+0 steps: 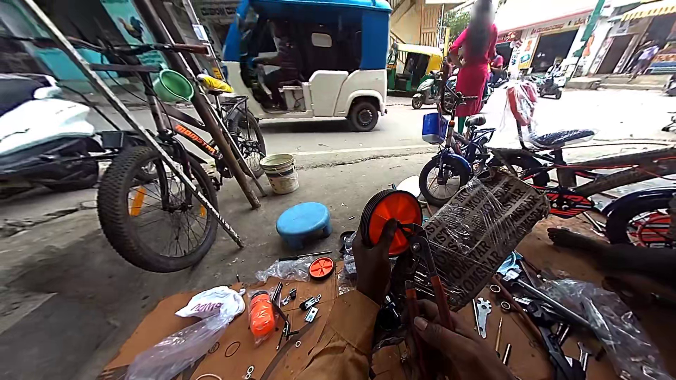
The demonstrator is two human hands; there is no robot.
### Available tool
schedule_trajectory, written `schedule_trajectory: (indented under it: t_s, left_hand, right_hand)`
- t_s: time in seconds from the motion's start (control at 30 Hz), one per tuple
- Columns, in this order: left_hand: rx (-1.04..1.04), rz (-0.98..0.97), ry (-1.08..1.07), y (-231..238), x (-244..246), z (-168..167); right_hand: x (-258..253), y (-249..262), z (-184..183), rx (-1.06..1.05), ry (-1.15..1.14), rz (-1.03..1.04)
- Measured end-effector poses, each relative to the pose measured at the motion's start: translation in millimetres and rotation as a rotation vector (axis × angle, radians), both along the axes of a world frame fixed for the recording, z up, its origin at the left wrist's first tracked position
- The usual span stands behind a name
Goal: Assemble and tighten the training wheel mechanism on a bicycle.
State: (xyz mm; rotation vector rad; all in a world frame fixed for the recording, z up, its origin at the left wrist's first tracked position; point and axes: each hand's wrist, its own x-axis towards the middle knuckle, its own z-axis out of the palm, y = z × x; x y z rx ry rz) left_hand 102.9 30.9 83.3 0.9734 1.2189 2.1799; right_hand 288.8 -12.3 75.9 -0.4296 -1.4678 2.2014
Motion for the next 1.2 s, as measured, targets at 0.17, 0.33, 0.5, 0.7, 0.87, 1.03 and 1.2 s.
schedule_trajectory:
  t_s: [0.17,0.33,0.5,0.7,0.87,1.03,1.2]
  left_hand:
    - [-0.044,-0.002,-0.02,0.9,-2.6,-2.1]
    - [-0.085,0.042,-0.002,2.4,-3.3,-3.1]
    - [-0.071,0.012,-0.048,2.1,2.6,0.9]
    - [-0.07,-0.016,-0.1,-2.2,-1.3,6.6]
    - [-0.087,0.004,-0.072,-4.5,-0.8,6.9]
    - [-0.114,0.044,0.039,-8.1,2.1,8.9]
    - [-0.136,0.071,0.108,-8.4,3.8,9.9]
  right_hand:
    - [-3.2,-2.4,4.4,-0.01,0.022,0.024]
    - [-0.6,-0.2,1.5,0.027,0.017,0.038]
    - [23.3,7.5,4.2,0.112,-0.103,0.039]
    - [65.6,20.3,38.8,0.841,-0.638,-0.309]
    - [71.6,41.1,34.1,1.498,-0.885,-0.655]
    - [66.0,53.8,31.0,1.702,-1.12,-0.728]
    - [61.8,62.3,42.4,1.795,-1.162,-0.737]
